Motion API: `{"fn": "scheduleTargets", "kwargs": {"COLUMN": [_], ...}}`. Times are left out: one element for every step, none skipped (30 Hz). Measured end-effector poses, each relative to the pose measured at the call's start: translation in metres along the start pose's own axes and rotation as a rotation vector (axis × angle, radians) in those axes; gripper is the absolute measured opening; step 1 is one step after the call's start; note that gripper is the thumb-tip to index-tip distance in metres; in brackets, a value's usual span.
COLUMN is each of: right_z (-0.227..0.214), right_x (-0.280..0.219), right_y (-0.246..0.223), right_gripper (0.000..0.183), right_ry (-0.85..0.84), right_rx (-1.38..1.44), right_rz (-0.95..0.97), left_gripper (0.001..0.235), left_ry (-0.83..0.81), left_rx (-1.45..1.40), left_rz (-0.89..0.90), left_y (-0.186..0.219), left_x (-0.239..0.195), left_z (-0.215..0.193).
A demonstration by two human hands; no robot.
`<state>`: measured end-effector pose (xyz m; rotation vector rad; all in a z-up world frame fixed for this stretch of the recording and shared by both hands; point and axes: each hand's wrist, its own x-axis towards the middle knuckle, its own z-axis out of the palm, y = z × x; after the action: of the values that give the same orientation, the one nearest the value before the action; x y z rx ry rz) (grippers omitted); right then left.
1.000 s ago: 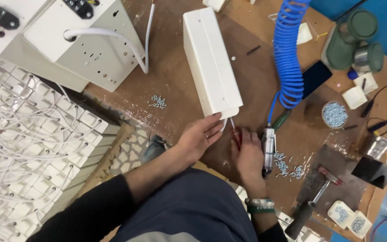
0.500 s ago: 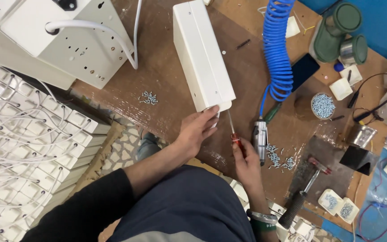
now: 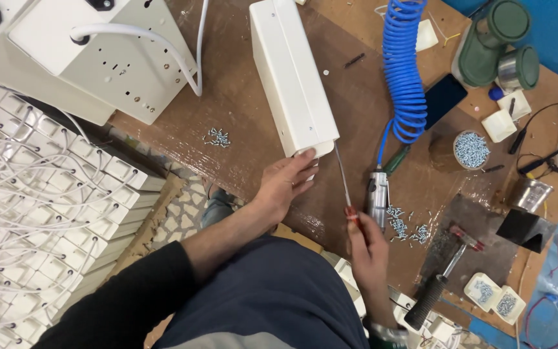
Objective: The person assembles white electrical enclosures by inserting and tightening screws with a manual screwdriver and a pneumatic screwdriver. They open and close the enclosure, compare two units, and repeatedly secure the casing with screws while handling wires and small parts on a cluttered workbench.
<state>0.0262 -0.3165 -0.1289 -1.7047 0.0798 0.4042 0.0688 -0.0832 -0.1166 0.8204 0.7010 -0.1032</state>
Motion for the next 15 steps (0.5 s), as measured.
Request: {"fn": "scheduleTargets", "kwargs": {"right_z": [-0.002, -0.004, -0.005, -0.006, -0.008, -0.011, -0.014, -0.018, -0.018, -0.018, -0.019, -0.018, -0.018, -0.018, -0.015], "right_x": [-0.009, -0.018, -0.024, -0.031, -0.037, -0.041, -0.045, -0.050, -0.050, -0.051, -0.052, -0.051, -0.050, -0.050, -0.048], "right_y": [0.001, 0.002, 0.003, 0.004, 0.005, 0.010, 0.016, 0.021, 0.022, 0.024, 0.025, 0.024, 0.024, 0.023, 0.027], "right_gripper": [0.031, 0.031, 0.031, 0.031, 0.032, 0.032, 0.032, 0.031, 0.031, 0.031, 0.031, 0.031, 0.031, 0.031, 0.031], "right_ry": [0.014, 0.027, 0.027, 0.056, 0.086, 0.086, 0.104, 0.121, 0.122, 0.106, 0.094, 0.099, 0.082, 0.065, 0.067], "right_rx": [0.014, 0.028, 0.028, -0.007, -0.042, -0.042, -0.073, -0.105, -0.102, -0.130, -0.160, -0.158, -0.185, -0.211, -0.205], "right_rz": [-0.003, -0.006, -0.004, 0.027, 0.057, 0.058, 0.067, 0.076, 0.077, 0.047, 0.017, 0.018, 0.012, 0.006, 0.008], "left_gripper": [0.049, 0.047, 0.047, 0.043, 0.040, 0.040, 0.040, 0.041, 0.041, 0.040, 0.041, 0.041, 0.043, 0.046, 0.046], "left_ry": [0.006, 0.013, 0.014, 0.035, 0.055, 0.055, 0.054, 0.053, 0.054, 0.029, 0.001, -0.003, -0.012, -0.021, -0.020], "left_rx": [-0.037, -0.074, -0.074, -0.070, -0.066, -0.065, -0.034, -0.003, 0.000, 0.004, 0.008, 0.011, 0.024, 0.038, 0.044], "left_rz": [-0.037, -0.073, -0.075, -0.052, -0.028, -0.029, 0.004, 0.036, 0.036, 0.056, 0.075, 0.073, 0.060, 0.048, 0.047], "left_y": [0.002, 0.004, 0.002, 0.000, -0.001, -0.003, -0.006, -0.008, -0.007, -0.005, -0.004, 0.000, 0.002, 0.004, 0.009], "left_x": [-0.002, -0.003, -0.003, -0.003, -0.002, -0.001, 0.000, 0.002, 0.000, -0.001, -0.002, -0.004, -0.006, -0.008, -0.008], "left_z": [-0.001, -0.002, -0.003, -0.003, -0.004, -0.005, -0.006, -0.007, -0.008, -0.008, -0.008, -0.008, -0.009, -0.011, -0.015]}}
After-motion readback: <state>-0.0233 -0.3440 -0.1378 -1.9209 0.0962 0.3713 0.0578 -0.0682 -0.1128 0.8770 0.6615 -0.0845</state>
